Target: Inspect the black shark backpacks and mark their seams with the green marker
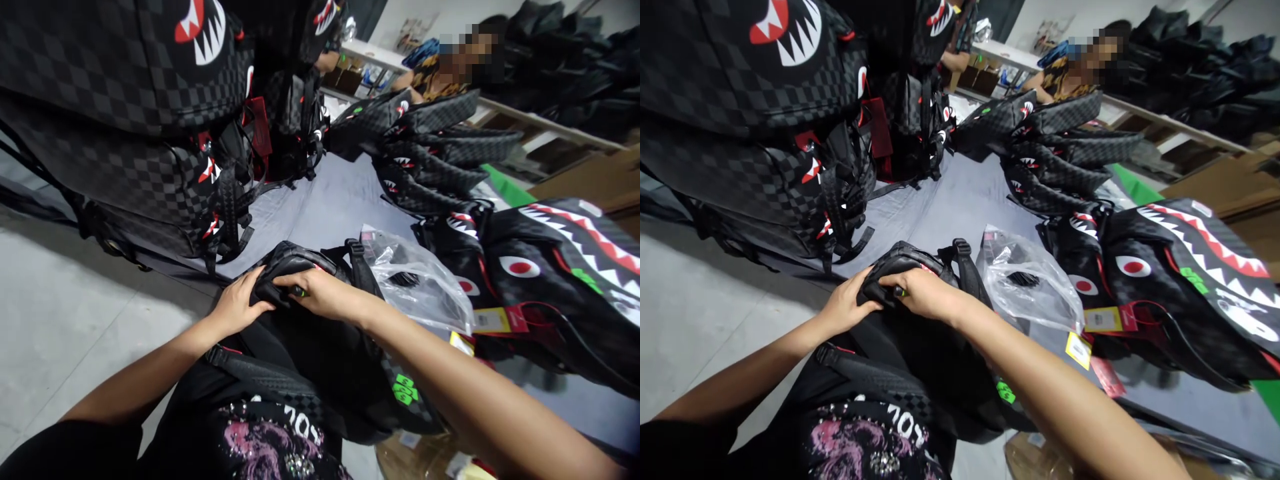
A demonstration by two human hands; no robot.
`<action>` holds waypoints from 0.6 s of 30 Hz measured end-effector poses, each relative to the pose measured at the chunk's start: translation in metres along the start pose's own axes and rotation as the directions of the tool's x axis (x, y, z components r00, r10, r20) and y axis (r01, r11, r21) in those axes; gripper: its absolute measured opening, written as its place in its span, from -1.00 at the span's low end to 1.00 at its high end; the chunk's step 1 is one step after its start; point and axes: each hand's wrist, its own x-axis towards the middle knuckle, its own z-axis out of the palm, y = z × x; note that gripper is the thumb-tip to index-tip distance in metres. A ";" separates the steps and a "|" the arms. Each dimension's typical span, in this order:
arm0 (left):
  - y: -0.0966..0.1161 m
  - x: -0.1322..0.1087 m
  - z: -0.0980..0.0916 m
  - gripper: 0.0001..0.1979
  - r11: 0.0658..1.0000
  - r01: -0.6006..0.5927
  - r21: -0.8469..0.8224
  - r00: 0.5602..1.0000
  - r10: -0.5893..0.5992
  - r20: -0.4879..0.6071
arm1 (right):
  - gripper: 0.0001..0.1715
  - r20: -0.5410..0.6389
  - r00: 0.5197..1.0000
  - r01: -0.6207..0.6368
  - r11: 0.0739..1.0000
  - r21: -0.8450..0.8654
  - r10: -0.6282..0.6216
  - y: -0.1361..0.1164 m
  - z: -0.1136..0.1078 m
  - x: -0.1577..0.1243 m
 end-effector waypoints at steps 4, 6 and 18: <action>-0.001 0.000 -0.001 -0.25 1.000 -0.007 0.002 1.000 0.007 -0.002 | -0.64 0.007 0.999 -0.052 0.998 -0.045 0.052 0.002 -0.001 0.006; -0.001 0.000 -0.001 -0.24 1.000 -0.016 0.002 1.000 0.016 0.004 | -0.69 0.010 0.998 -0.064 0.997 -0.045 0.065 0.001 0.000 0.004; -0.002 -0.001 0.002 -0.24 0.999 -0.028 0.017 1.000 0.028 0.013 | -0.52 0.084 0.977 -0.164 0.945 -0.285 0.195 -0.021 -0.008 -0.015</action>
